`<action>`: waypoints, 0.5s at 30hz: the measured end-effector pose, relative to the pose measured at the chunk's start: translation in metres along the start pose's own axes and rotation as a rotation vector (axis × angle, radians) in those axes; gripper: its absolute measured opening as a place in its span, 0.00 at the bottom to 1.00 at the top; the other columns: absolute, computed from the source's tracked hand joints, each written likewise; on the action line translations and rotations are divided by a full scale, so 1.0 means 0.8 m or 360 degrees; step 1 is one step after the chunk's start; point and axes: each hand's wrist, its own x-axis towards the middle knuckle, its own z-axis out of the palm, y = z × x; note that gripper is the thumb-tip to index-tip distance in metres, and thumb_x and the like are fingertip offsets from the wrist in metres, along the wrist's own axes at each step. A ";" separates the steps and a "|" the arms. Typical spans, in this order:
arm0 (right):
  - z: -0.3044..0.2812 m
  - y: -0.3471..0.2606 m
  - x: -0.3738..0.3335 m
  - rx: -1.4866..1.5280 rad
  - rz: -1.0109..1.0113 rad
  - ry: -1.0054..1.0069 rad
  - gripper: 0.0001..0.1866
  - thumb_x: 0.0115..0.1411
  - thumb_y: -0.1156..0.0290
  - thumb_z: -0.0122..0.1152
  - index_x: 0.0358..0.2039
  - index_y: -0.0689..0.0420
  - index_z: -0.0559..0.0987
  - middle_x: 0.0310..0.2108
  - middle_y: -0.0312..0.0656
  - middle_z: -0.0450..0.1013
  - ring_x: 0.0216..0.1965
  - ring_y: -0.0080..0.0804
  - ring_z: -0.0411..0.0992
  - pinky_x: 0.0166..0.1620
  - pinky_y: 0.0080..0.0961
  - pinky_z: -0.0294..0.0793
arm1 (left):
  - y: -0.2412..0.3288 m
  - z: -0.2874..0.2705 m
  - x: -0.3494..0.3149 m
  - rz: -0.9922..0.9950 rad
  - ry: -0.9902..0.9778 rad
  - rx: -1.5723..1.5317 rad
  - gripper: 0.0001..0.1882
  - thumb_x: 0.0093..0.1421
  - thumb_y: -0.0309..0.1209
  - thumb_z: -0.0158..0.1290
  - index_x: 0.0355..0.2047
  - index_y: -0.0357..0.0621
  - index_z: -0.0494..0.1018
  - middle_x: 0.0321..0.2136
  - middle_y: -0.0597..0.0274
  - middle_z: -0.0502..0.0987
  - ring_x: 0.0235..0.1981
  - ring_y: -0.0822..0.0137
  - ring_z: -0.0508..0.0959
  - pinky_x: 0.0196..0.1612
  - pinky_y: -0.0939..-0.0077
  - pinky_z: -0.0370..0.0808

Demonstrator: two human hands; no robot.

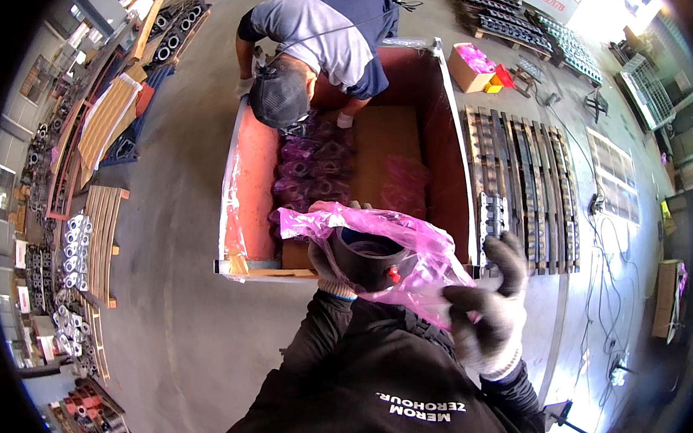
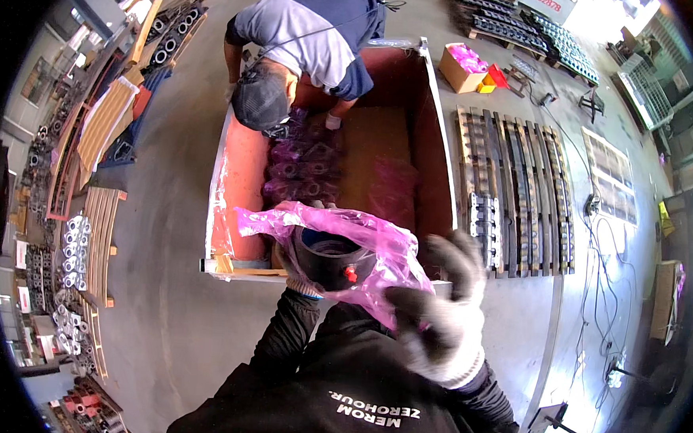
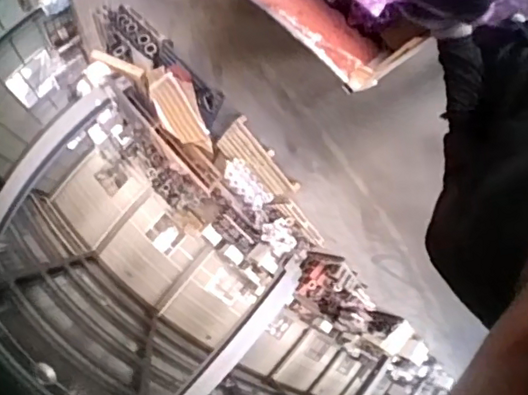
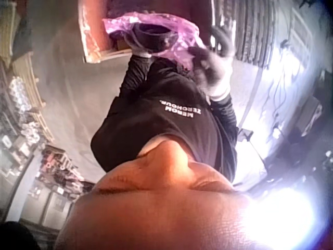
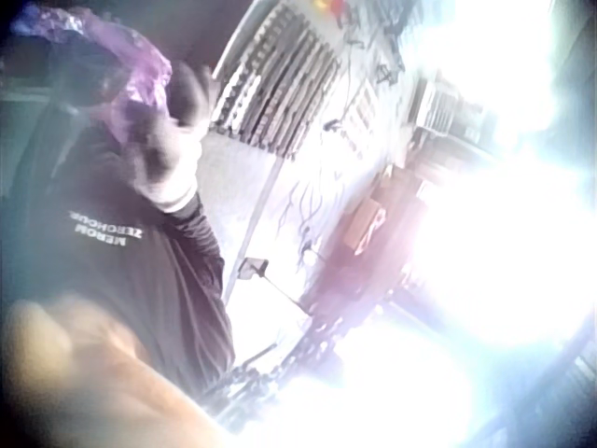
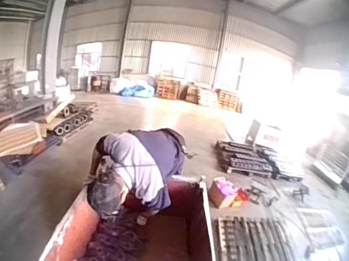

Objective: The person unpacks cylindrical metal parts from a large red bin, removing them from pink plastic wrapping. They place the unwrapped parts onto a wooden pallet in a warehouse setting. The process is repeated for multiple units.

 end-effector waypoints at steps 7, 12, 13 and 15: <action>0.061 0.040 -0.007 -0.0282 0.0381 -0.0143 0.14 0.51 0.72 0.67 0.40 0.51 0.84 0.54 0.51 0.71 0.54 0.53 0.70 0.55 0.41 0.72 | 0.005 -0.018 -0.004 -0.0061 0.0251 -0.0006 0.41 0.61 0.61 0.44 0.65 0.44 0.61 0.65 0.52 0.62 0.69 0.48 0.56 0.72 0.45 0.46; 0.052 0.053 -0.020 -0.0210 0.0440 -0.0168 0.16 0.51 0.80 0.61 0.41 0.52 0.83 0.39 0.45 0.76 0.41 0.44 0.76 0.41 0.33 0.77 | 0.007 -0.020 -0.009 -0.0075 0.0162 -0.0056 0.38 0.62 0.61 0.43 0.64 0.48 0.65 0.64 0.54 0.65 0.67 0.50 0.59 0.71 0.45 0.50; 0.049 0.058 -0.018 -0.0260 0.0412 -0.0166 0.17 0.51 0.80 0.60 0.41 0.52 0.83 0.38 0.45 0.76 0.40 0.44 0.76 0.41 0.33 0.77 | 0.009 -0.023 -0.010 -0.0093 0.0376 0.0016 0.36 0.64 0.61 0.42 0.62 0.50 0.66 0.63 0.55 0.66 0.64 0.50 0.63 0.69 0.45 0.56; 0.049 0.061 -0.012 -0.0294 0.0372 -0.0143 0.18 0.50 0.81 0.59 0.41 0.52 0.84 0.37 0.43 0.75 0.38 0.44 0.75 0.41 0.35 0.76 | 0.017 -0.053 -0.022 -0.0053 0.0501 0.0327 0.36 0.64 0.62 0.42 0.61 0.49 0.67 0.63 0.55 0.67 0.63 0.50 0.64 0.68 0.46 0.58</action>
